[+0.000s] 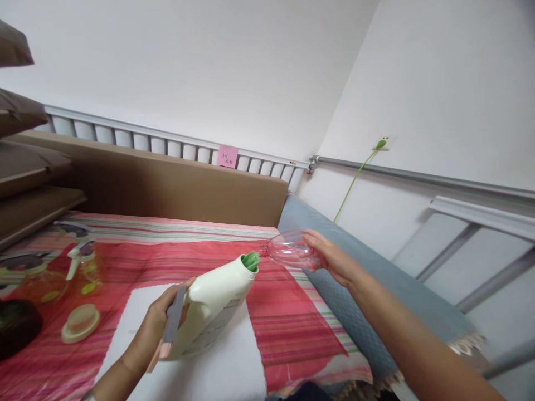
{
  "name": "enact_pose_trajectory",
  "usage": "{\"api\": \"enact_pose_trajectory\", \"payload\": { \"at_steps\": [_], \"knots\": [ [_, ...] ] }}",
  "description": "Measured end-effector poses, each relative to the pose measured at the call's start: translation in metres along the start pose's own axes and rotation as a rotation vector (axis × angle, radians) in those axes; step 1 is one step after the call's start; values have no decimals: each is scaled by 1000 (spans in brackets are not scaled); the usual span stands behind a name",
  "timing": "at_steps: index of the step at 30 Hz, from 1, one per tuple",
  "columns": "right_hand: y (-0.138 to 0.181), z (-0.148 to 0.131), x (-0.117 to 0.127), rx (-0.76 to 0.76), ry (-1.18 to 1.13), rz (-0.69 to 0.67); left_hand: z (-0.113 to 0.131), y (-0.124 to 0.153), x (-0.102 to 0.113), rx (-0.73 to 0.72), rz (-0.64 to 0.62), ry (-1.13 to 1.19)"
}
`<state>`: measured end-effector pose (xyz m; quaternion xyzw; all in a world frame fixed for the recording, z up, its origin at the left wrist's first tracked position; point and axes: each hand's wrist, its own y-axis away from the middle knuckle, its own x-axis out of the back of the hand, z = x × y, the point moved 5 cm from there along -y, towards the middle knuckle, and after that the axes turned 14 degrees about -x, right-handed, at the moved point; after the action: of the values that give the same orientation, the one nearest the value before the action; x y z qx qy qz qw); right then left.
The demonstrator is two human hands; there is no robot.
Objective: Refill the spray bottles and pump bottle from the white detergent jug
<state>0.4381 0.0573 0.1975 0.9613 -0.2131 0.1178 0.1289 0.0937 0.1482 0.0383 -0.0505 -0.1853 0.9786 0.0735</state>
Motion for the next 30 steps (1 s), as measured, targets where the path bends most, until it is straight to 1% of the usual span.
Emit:
{"api": "enact_pose_trajectory", "payload": {
  "at_steps": [2,7,16,21,24,27,30],
  "knots": [
    [1,-1,-1,1,8,-1,-2,0,2,2,6,5],
    [4,-6,-3,8,31,10,-8,2,1,20,-47,43],
    [2,-12,-4,25,144,32,-13,-1,5,11,-18,12],
    [3,-17,-8,34,193,45,-9,1,4,14,-39,-3],
    [6,-23,-12,49,223,42,-8,2,5,-15,-51,-39],
    [8,-30,-15,72,260,46,-15,2,8,-51,-90,-90],
    [10,-36,-18,101,313,44,-21,1,11,-54,-96,-94]
  ]
}}
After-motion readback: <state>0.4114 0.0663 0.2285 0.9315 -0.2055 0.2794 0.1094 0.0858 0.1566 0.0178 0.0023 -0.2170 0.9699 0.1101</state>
